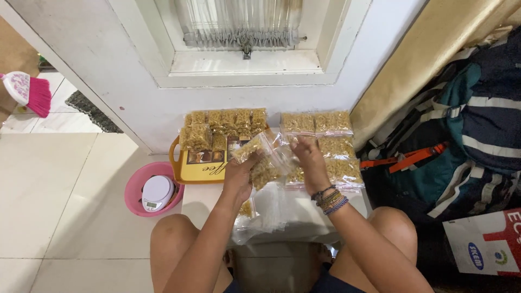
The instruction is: Packing small individual snack bags into a larger plastic bag for bulk packaging
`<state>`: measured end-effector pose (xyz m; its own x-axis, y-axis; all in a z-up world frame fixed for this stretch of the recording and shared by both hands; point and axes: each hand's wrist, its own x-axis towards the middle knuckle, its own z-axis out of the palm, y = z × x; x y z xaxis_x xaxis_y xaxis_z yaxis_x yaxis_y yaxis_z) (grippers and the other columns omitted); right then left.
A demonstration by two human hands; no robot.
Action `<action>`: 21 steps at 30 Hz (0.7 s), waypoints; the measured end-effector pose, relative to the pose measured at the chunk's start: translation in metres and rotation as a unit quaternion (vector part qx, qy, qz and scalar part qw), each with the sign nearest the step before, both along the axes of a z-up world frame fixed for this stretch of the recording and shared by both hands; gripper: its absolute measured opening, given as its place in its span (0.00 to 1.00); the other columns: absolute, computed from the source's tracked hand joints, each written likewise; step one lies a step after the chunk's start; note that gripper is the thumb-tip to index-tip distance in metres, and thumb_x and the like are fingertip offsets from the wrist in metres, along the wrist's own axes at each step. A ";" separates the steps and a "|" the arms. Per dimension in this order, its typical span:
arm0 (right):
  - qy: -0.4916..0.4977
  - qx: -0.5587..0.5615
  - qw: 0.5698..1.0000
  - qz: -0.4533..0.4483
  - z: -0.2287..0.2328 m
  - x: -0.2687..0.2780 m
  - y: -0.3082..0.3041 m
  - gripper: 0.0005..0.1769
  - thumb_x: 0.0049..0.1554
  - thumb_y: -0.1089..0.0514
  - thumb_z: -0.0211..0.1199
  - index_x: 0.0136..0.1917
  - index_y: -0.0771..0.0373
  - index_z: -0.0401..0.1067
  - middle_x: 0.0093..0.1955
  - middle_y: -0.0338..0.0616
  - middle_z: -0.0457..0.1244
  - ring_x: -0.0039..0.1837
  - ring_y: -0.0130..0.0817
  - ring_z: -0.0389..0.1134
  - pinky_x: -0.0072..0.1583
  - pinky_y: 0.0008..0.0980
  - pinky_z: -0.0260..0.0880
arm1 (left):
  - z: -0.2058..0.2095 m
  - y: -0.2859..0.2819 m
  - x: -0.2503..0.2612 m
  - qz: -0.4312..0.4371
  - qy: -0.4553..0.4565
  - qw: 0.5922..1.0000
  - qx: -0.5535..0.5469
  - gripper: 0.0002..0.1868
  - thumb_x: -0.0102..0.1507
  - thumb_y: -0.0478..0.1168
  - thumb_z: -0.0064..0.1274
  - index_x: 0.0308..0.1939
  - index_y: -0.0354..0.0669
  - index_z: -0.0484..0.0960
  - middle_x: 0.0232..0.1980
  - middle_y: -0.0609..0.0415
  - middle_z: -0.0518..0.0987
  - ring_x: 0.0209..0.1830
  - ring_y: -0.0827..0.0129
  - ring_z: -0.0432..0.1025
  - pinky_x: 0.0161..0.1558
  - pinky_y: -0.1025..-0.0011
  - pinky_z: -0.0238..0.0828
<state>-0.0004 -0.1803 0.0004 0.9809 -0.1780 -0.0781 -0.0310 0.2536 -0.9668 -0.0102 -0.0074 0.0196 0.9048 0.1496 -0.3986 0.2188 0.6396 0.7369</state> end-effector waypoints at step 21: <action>0.065 0.147 0.987 -0.026 -0.007 -0.006 0.034 0.13 0.53 0.61 0.73 0.53 0.61 0.80 0.47 0.39 0.72 0.48 0.27 0.71 0.50 0.25 0.68 | -0.023 -0.021 0.001 -0.061 0.025 0.998 0.013 0.24 0.61 0.41 0.67 0.59 0.40 0.79 0.51 0.45 0.81 0.56 0.54 0.76 0.57 0.58 0.74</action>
